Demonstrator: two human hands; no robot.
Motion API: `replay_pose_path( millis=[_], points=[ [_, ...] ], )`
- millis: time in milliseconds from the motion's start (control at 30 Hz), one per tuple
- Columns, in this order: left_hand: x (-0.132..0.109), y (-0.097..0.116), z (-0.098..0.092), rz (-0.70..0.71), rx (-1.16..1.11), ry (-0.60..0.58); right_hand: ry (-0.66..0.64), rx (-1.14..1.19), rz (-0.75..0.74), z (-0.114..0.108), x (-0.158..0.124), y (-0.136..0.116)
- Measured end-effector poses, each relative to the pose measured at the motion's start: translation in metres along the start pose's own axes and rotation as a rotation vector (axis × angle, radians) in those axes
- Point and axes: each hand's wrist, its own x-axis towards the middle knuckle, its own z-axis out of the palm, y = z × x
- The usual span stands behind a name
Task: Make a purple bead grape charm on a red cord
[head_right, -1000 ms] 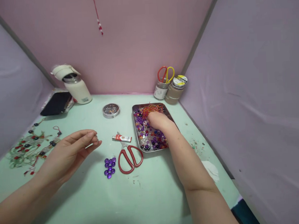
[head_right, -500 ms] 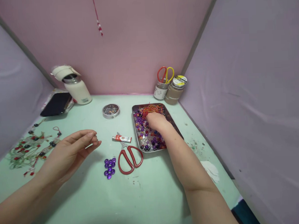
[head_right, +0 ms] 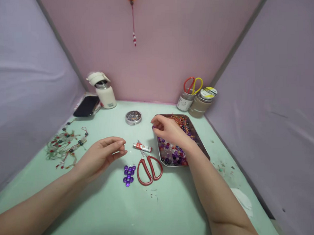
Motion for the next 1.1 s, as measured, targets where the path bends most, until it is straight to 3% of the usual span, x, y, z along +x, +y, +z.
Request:
replay_pose_path(
  millis=[200, 400, 633, 1100],
  points=[
    [-0.002, -0.003, 0.000, -0.044, 0.003, -0.087, -0.062, 0.551, 0.040, 0.031, 0.001, -0.022],
    [-0.003, -0.003, 0.002, -0.108, -0.003, -0.135, -0.032, 0.825, 0.125, 0.051, 0.001, -0.029],
    [-0.002, -0.008, 0.002, -0.085, -0.034, -0.114, -0.064, 0.855, 0.139, 0.062, -0.003, -0.034],
    [0.000, -0.016, 0.001, -0.090, -0.100, -0.070, 0.050, 0.740, 0.046, 0.062, -0.005, -0.039]
  ],
)
